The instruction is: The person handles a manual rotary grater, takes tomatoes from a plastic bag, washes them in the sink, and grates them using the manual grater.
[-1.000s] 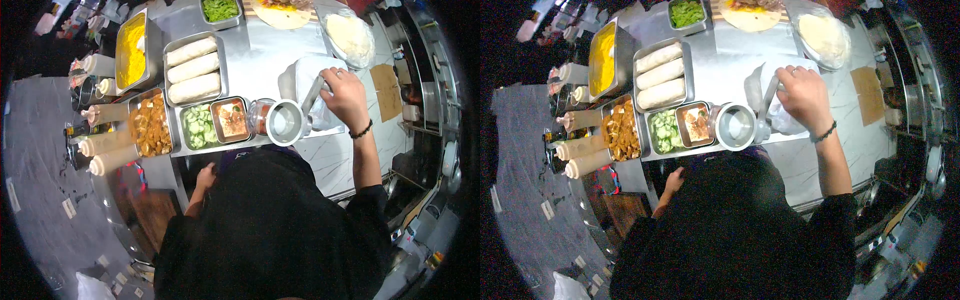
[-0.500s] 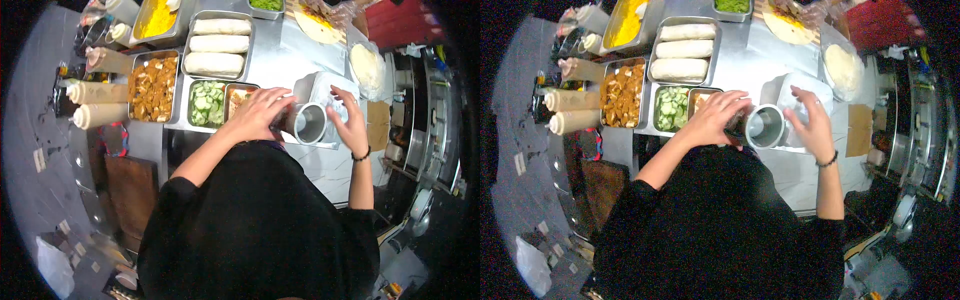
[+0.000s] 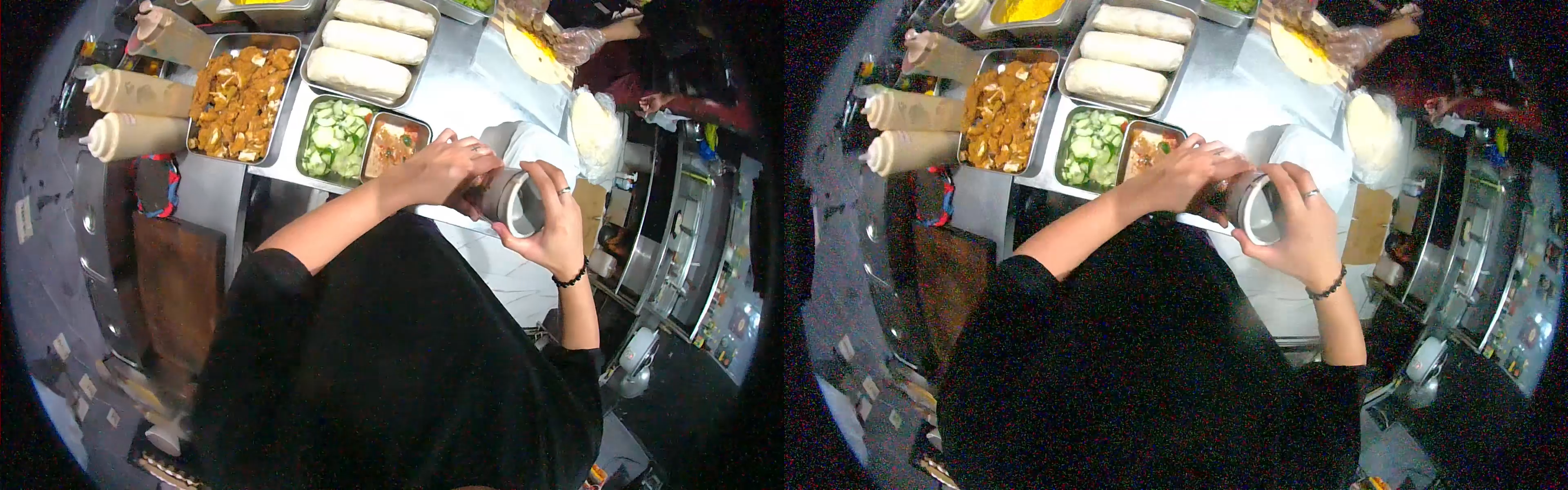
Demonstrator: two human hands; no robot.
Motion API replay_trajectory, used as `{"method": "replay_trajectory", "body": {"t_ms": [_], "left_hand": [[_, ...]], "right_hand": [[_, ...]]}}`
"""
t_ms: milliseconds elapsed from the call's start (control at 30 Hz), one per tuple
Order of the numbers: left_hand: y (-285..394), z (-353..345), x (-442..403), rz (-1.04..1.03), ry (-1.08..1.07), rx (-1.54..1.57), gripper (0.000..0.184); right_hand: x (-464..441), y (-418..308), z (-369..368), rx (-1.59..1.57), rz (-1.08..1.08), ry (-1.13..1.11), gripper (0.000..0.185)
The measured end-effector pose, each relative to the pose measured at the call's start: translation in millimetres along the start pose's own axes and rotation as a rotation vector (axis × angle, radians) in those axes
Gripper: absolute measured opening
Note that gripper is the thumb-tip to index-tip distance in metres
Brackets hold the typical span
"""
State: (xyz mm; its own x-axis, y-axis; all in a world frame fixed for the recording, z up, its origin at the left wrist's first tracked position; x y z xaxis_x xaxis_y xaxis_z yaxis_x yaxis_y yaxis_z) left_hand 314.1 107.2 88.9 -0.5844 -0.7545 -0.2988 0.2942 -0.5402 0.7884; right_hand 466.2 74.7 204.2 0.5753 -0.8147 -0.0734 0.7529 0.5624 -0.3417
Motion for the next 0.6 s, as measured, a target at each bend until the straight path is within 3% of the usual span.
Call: {"method": "replay_trajectory", "body": {"t_ms": [33, 100, 200, 333, 400, 433, 533, 600], "left_hand": [[-1, 1, -1, 0.003, 0.011, 0.005, 0.072], [-3, -3, -4, 0.081, -0.198, 0.02, 0.084], [-4, -9, -8, 0.104, -0.239, -0.057, 0.085], [-5, -11, -7, 0.084, -0.253, -0.081, 0.085], [-9, -14, -6, 0.032, -0.163, -0.059, 0.079], [-7, -13, -6, 0.019, -0.138, -0.066, 0.07], [-14, -20, -5, 0.057, -0.092, -0.111, 0.068], [-7, -16, -4, 0.065, -0.1, -0.081, 0.068]], "right_hand": [[0, 0, 8, 0.002, -0.014, -0.017, 0.076], [-4, -5, 33, 0.014, 0.012, -0.038, 0.078], [-2, -7, 60, -0.049, 0.013, -0.023, 0.077], [15, -5, 86, 0.012, -0.002, 0.127, 0.084], [23, -7, 89, 0.054, 0.021, 0.19, 0.084], [25, -6, 87, 0.066, 0.053, 0.199, 0.084], [22, -12, 66, -0.008, 0.078, 0.228, 0.082], [16, -12, 42, -0.006, -0.025, 0.127, 0.08]]}}
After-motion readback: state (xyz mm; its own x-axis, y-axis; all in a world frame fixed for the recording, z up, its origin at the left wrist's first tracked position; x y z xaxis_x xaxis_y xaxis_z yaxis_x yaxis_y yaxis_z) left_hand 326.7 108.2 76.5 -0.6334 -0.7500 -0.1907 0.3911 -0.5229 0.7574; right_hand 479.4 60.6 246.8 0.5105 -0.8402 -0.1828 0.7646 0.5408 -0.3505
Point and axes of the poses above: each hand's wrist, its own x-axis away from the middle knuckle, its own z-axis out of the back of the hand, y = z × x, the point moved 3 cm from there along -x, towards the middle knuckle, and after that the axes turned 9 degrees about z, right-handed, at the moved point
